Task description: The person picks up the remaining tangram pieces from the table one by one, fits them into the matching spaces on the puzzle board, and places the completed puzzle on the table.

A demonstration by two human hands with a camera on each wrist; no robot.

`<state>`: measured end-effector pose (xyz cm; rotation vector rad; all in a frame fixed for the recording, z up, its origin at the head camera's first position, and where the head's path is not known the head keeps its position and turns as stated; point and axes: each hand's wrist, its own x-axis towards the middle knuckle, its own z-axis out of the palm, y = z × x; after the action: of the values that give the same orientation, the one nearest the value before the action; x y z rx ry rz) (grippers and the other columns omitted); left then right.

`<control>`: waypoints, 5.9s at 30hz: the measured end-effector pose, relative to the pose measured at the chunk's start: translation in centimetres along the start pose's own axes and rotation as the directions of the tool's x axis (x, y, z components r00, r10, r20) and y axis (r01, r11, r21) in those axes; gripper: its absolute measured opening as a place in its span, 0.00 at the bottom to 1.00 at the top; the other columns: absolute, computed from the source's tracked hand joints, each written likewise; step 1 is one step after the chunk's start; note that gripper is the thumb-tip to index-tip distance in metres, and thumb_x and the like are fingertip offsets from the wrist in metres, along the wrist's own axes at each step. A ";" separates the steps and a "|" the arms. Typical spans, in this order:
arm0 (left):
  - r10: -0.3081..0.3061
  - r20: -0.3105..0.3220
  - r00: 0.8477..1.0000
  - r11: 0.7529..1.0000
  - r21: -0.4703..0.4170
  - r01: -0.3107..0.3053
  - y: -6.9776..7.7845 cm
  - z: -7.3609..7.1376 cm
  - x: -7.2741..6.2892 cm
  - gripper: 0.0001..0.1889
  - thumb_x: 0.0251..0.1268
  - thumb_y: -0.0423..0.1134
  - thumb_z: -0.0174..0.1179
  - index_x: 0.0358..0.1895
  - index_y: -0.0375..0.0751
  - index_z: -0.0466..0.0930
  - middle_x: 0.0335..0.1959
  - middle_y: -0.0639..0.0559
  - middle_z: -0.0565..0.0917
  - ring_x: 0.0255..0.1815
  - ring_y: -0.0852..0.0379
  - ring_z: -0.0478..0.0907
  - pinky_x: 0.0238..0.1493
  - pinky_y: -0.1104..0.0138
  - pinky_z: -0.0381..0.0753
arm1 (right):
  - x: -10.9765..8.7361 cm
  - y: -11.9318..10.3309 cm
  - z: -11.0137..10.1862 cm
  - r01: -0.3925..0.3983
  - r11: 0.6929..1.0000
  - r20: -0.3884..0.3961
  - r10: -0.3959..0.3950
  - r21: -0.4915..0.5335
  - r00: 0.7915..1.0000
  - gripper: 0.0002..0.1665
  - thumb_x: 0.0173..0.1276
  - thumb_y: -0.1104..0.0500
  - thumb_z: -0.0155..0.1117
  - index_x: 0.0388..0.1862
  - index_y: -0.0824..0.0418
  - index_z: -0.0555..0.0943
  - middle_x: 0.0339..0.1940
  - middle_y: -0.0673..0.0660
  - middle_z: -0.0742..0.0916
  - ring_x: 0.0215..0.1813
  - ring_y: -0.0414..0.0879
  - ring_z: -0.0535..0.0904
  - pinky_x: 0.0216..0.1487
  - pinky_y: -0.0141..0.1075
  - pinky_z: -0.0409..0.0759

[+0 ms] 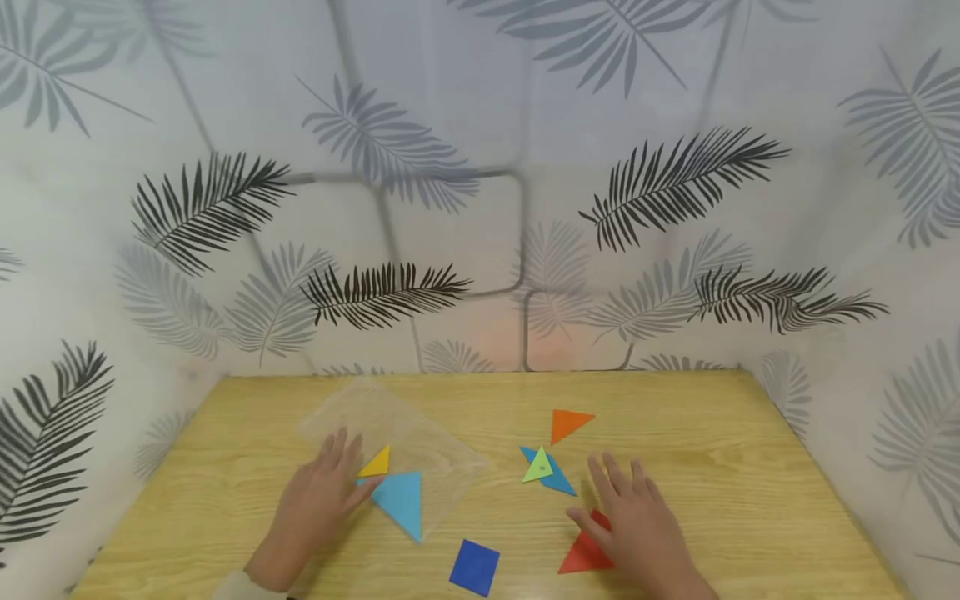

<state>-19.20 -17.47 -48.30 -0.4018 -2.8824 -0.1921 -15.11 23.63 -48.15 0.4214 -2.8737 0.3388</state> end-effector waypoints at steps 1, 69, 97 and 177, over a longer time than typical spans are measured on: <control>-0.005 0.023 1.000 1.000 0.000 0.005 0.1 0.0 0.0 0.38 0.65 0.64 0.46 0.66 0.36 0.64 0.66 0.37 0.64 0.64 0.40 0.65 0.50 0.50 0.74 | -0.1 -0.1 0.1 0.011 1.000 -0.026 -0.011 0.009 1.000 0.38 0.62 0.38 0.59 0.62 0.63 0.72 0.60 0.64 0.76 0.60 0.71 0.66 0.57 0.60 0.65; 0.088 0.031 0.996 0.993 0.071 -0.090 2.6 1.6 1.1 0.29 0.42 0.59 0.62 0.37 0.35 0.78 0.31 0.51 0.74 0.31 0.54 0.72 0.31 0.66 0.79 | 5.4 -12.9 7.1 0.250 0.961 0.155 -0.267 0.121 0.951 0.33 0.67 0.40 0.54 0.61 0.61 0.73 0.59 0.54 0.75 0.62 0.50 0.67 0.61 0.45 0.67; 0.203 0.038 0.978 0.979 0.014 -0.204 2.9 1.2 1.3 0.28 0.43 0.57 0.62 0.40 0.35 0.77 0.35 0.49 0.76 0.34 0.52 0.74 0.32 0.66 0.79 | 3.9 -9.8 6.2 0.410 0.885 0.142 -0.445 0.222 0.884 0.31 0.66 0.44 0.56 0.65 0.55 0.71 0.61 0.53 0.74 0.61 0.47 0.68 0.58 0.44 0.69; 0.474 0.135 0.870 0.877 -0.163 -0.452 6.6 0.7 0.8 0.29 0.45 0.52 0.61 0.49 0.34 0.76 0.51 0.45 0.77 0.53 0.49 0.73 0.55 0.65 0.72 | -3.3 -8.8 3.4 0.473 0.807 0.319 -0.579 0.353 0.750 0.35 0.69 0.35 0.44 0.63 0.55 0.74 0.55 0.53 0.77 0.52 0.44 0.70 0.47 0.33 0.76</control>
<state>-18.22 -10.91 -48.10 -1.1713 -2.8347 -0.2666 -9.91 15.41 -50.48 1.4951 -2.9138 0.5639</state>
